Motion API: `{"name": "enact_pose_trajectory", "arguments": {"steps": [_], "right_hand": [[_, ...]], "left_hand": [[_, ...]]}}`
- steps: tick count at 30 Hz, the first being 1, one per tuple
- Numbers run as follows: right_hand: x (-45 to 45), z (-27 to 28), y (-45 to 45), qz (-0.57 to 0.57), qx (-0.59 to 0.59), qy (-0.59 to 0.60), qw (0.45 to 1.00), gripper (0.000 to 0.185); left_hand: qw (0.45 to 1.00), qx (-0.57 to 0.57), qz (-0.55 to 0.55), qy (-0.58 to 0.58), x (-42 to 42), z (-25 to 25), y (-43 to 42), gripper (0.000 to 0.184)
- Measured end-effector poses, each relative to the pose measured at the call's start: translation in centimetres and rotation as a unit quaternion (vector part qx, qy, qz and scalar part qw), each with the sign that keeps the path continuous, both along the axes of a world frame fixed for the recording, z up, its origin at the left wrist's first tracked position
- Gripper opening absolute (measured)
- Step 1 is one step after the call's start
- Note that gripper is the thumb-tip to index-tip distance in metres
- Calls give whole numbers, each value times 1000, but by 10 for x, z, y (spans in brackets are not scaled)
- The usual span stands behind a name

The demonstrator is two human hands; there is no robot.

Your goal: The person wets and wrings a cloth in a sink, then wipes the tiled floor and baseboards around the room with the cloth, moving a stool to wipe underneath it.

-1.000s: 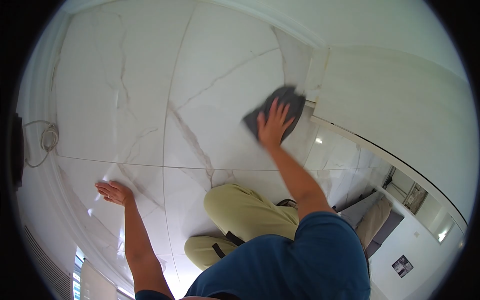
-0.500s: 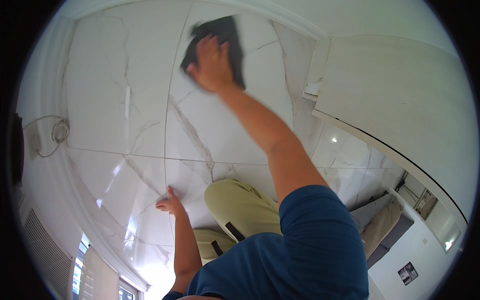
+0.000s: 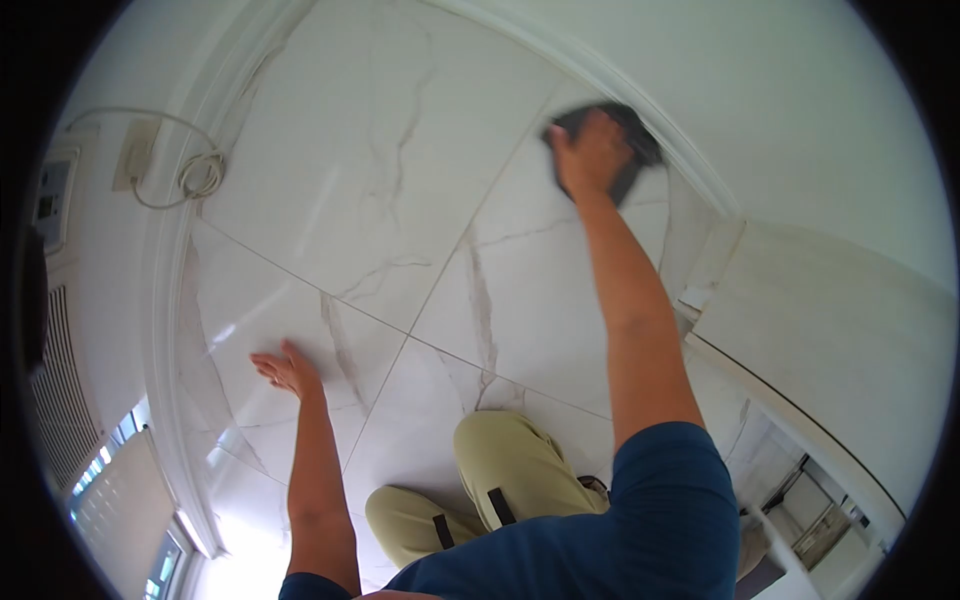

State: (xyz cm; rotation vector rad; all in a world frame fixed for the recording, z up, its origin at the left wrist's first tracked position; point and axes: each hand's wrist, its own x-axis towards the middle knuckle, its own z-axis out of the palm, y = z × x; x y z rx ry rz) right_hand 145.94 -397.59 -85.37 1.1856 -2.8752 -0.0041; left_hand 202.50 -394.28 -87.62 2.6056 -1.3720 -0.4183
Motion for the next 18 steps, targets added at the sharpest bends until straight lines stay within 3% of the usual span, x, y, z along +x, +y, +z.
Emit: {"name": "enact_pose_trajectory", "arguments": {"steps": [2,4,6,7,9,12,13,15,18], "right_hand": [[79,-10,-73,163,-78,20,983,83],[168,-1,-105,324,-98,-35,940,83],[245,20,-83,441,-45,-75,893,73],[261,8,-54,506,-66,-126,851,67],[251,4,-3,546,-34,-187,816,60],[160,39,-22,322,147,-173,919,68],[123,10,-31,292,5,-50,955,67],[71,-2,-103,228,-38,-29,973,73],[73,-18,-253,268,-111,-20,957,78]], "left_hand": [[999,-32,-29,0,-8,-6,-31,87],[996,-50,-74,-6,-19,-7,-54,81],[996,-34,-78,-13,-33,-5,-63,77],[995,-22,-88,-43,-36,-6,-64,74],[993,-7,-88,-74,-40,-2,-65,72],[993,13,-90,-82,-44,5,-67,69],[992,13,-92,-90,-45,5,-66,68],[991,27,-92,-92,-46,7,-65,67],[990,27,-97,-95,-46,8,-64,68]]}}
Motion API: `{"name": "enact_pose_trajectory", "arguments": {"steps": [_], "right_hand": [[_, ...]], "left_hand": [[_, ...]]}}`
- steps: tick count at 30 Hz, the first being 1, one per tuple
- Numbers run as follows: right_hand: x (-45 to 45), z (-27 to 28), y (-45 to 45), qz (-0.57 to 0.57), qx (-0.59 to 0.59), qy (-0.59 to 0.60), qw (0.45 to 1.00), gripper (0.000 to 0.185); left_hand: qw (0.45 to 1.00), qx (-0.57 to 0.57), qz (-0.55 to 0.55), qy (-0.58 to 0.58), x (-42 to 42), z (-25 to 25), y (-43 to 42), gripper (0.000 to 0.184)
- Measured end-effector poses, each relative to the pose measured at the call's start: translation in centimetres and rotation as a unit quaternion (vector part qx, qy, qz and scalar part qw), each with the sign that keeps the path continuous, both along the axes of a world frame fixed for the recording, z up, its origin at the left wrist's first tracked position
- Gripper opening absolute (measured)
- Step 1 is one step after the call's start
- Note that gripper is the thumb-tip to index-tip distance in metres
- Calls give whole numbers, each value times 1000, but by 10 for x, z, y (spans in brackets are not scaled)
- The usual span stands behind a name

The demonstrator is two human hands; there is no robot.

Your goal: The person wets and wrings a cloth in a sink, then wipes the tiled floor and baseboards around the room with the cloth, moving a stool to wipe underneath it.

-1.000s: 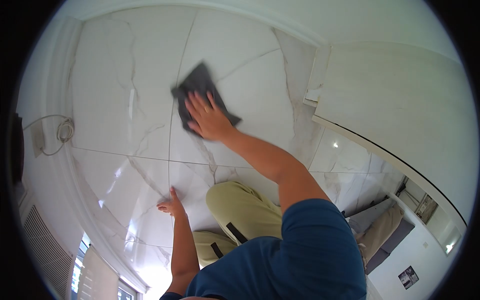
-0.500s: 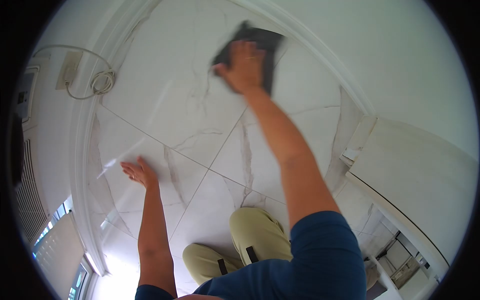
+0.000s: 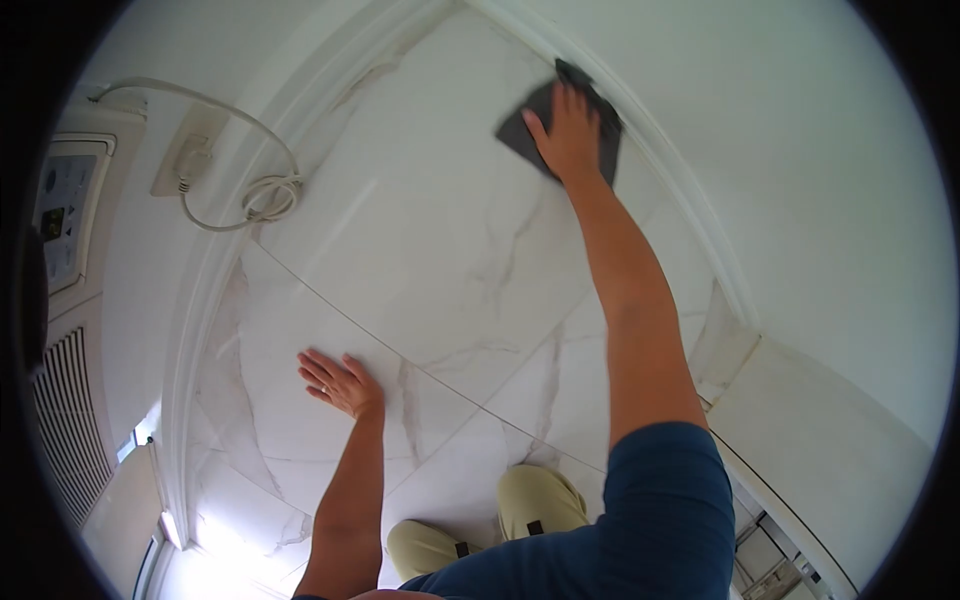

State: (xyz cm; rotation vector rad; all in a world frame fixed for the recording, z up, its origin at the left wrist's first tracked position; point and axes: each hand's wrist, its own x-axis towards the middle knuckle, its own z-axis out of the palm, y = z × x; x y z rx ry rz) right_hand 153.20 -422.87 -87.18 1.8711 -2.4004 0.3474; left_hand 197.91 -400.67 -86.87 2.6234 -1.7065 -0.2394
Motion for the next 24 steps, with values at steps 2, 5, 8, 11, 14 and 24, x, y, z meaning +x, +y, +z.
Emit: {"name": "enact_pose_trajectory", "arguments": {"steps": [2,5,8,11,14,24], "right_hand": [[46,-12,-87,18,-55,22,998,72],[178,11,-118,222,-11,-3,975,58],[255,18,-20,407,52,-14,912,53],[215,23,55,490,85,-157,853,51],[126,33,-6,280,107,-132,945,53],[48,-31,-165,78,-113,11,990,48]], "left_hand": [[1000,6,2,-6,0,2,-1,70],[999,48,10,20,-3,11,-6,71],[998,50,8,22,0,6,-2,72],[999,43,-3,17,3,2,0,74],[999,36,-9,30,1,6,-1,75],[999,37,-14,30,5,8,1,72]]}}
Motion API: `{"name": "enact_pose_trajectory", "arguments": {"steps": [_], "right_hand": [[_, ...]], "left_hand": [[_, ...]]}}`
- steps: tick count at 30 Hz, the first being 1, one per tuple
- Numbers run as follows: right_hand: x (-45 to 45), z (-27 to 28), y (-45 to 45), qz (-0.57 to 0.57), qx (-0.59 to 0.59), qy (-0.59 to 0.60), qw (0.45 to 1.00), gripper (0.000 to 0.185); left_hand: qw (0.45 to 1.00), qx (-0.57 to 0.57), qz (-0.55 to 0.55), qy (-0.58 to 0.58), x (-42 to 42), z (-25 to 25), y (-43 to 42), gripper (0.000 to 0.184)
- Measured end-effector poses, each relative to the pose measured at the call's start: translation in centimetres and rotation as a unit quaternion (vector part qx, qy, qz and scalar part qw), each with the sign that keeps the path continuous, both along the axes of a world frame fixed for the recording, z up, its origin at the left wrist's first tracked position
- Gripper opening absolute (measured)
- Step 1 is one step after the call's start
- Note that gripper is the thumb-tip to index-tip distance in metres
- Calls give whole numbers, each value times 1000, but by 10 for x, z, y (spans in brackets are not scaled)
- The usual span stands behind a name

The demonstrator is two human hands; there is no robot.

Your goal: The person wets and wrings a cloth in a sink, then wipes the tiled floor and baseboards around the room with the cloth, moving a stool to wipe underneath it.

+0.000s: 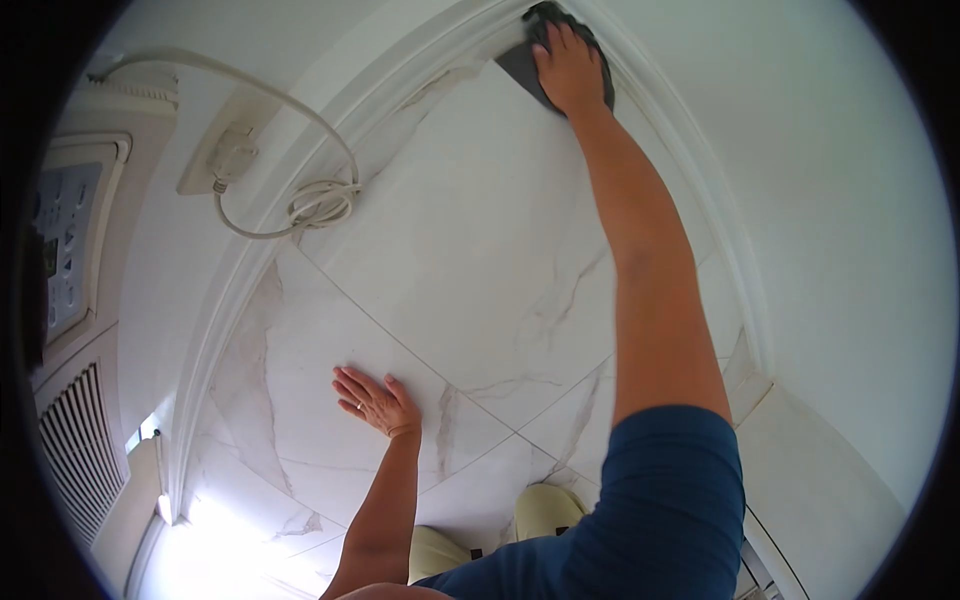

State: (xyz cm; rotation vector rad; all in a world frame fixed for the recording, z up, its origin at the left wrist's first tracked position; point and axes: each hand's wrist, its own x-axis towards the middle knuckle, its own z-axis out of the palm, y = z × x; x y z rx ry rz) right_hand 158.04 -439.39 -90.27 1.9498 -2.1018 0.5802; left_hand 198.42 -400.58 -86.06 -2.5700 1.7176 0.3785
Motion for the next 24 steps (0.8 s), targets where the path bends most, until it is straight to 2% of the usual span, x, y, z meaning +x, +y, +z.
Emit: {"name": "enact_pose_trajectory", "arguments": {"steps": [2,4,7,8,9,10,12,13,16,18,20,22,24], "right_hand": [[-17,14,22,50,-1,-32,998,47],[-19,8,40,-42,12,44,998,46],[22,19,-11,-138,29,34,989,48],[30,16,-28,-132,45,45,989,51],[36,8,-43,-92,-9,73,993,43],[34,8,-45,-97,-6,69,993,43],[25,13,-37,-39,-78,79,993,43],[15,22,-24,-7,-16,53,998,42],[-22,17,21,-5,3,21,1000,46],[-18,10,16,-4,-12,20,1000,45],[9,13,-7,-71,-35,88,993,44],[35,16,-24,-58,-35,65,996,43],[51,21,-32,-10,-9,-28,1000,38]], "left_hand": [[1000,-22,-6,-10,-3,-5,0,72],[1000,-19,-2,-10,-3,-4,1,72],[1000,-20,-2,-16,-4,-7,-3,72],[1000,-15,-4,-16,-2,-5,0,72],[1000,-12,-10,-22,-2,-5,1,72],[1000,-14,-4,-14,-4,-5,-2,72],[1000,-11,-8,-9,-1,1,3,72],[1000,-14,-3,-15,-1,-2,1,72],[1000,-12,5,-17,-5,-3,-1,72],[1000,-5,2,-20,-5,-3,2,72],[999,-9,0,-31,-3,-6,1,72],[999,-19,-4,-30,-2,-9,-2,72],[1000,-23,-6,-17,-3,-6,1,72]]}}
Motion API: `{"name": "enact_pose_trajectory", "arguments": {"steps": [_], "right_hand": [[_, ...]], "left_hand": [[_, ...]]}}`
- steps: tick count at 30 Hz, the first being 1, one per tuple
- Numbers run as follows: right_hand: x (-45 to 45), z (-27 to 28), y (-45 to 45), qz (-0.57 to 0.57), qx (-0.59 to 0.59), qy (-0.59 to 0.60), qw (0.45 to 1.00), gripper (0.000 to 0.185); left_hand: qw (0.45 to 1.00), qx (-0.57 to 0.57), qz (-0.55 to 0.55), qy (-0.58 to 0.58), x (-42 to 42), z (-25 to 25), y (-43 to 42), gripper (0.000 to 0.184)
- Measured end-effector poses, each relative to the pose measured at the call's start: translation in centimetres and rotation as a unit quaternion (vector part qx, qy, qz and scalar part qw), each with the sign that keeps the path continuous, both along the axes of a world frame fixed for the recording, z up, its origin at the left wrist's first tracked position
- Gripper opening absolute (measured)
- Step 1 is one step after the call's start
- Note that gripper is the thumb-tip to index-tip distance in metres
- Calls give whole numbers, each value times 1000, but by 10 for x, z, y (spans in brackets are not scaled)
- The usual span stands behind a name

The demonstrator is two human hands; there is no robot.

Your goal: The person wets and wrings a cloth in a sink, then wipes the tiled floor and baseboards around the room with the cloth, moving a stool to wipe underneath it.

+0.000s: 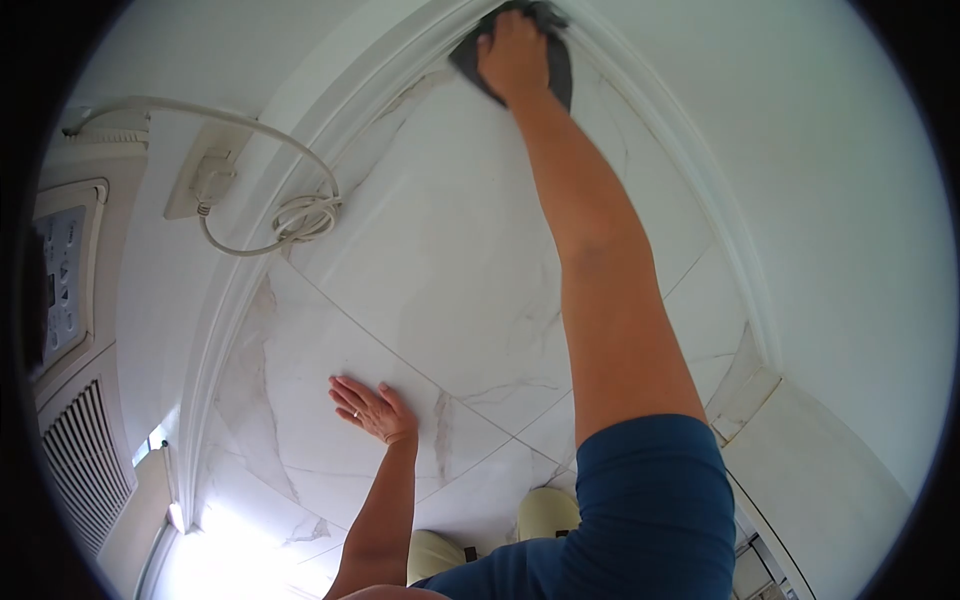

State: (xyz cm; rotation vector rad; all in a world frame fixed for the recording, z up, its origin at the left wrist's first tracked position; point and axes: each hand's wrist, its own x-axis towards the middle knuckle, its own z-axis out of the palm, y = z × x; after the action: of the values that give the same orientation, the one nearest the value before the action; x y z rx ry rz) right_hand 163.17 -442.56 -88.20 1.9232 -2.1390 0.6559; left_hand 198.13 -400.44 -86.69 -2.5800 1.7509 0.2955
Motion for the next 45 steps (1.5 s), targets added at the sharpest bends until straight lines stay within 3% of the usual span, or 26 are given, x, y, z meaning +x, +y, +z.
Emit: {"name": "enact_pose_trajectory", "arguments": {"steps": [2,4,6,7,8,10,14,17,19,21,23,26,28,30,33,34,36,37,39,42,45], "right_hand": [[5,-2,26,251,-53,-31,966,32],[11,13,46,307,-58,-22,950,27],[-13,10,25,169,-3,-38,985,29],[-23,20,8,34,51,-70,996,34],[-28,8,-3,44,-65,80,994,42],[-6,-3,-2,-39,71,32,996,47],[98,23,76,187,127,10,974,53],[79,16,76,205,59,35,976,55],[21,13,43,58,82,0,995,55],[-45,-4,56,-25,-10,11,1000,53],[-90,5,121,47,-7,13,999,47],[-139,25,251,-18,73,-20,997,47],[-155,9,299,-119,65,15,991,47],[-140,0,264,-149,61,10,987,45],[-91,-5,134,1,-23,4,1000,44],[-65,15,99,-61,42,-34,997,44],[-41,12,70,-121,29,47,991,45],[-52,10,83,-126,30,46,990,45],[-97,9,136,38,-1,5,999,48],[-137,7,239,-68,35,40,996,51],[-121,9,227,-171,42,53,983,53]], "left_hand": [[1000,12,9,-7,-1,2,-2,73],[1000,16,10,-4,-2,2,-2,73],[1000,15,14,-9,-2,2,-1,72],[1000,12,12,-3,-3,1,-2,72],[1000,12,8,1,1,0,-2,72],[1000,23,4,2,0,5,7,72],[1000,11,7,-8,0,1,-2,72],[1000,16,17,0,-2,4,-4,72],[1000,5,7,-6,-1,1,-3,72],[1000,0,-4,-9,3,0,-2,72],[1000,24,2,8,4,0,0,74],[1000,7,2,0,3,0,-1,72],[1000,1,3,7,2,2,0,72],[1000,-3,-4,6,5,4,1,72],[1000,5,3,-2,2,0,-2,72],[1000,18,-2,10,4,4,1,73],[1000,21,-2,20,5,2,-2,74],[1000,16,-2,18,5,2,-2,74],[1000,11,-6,26,2,2,-3,74],[1000,-2,1,16,3,3,-3,71],[1000,-1,-1,13,2,2,-1,71]]}}
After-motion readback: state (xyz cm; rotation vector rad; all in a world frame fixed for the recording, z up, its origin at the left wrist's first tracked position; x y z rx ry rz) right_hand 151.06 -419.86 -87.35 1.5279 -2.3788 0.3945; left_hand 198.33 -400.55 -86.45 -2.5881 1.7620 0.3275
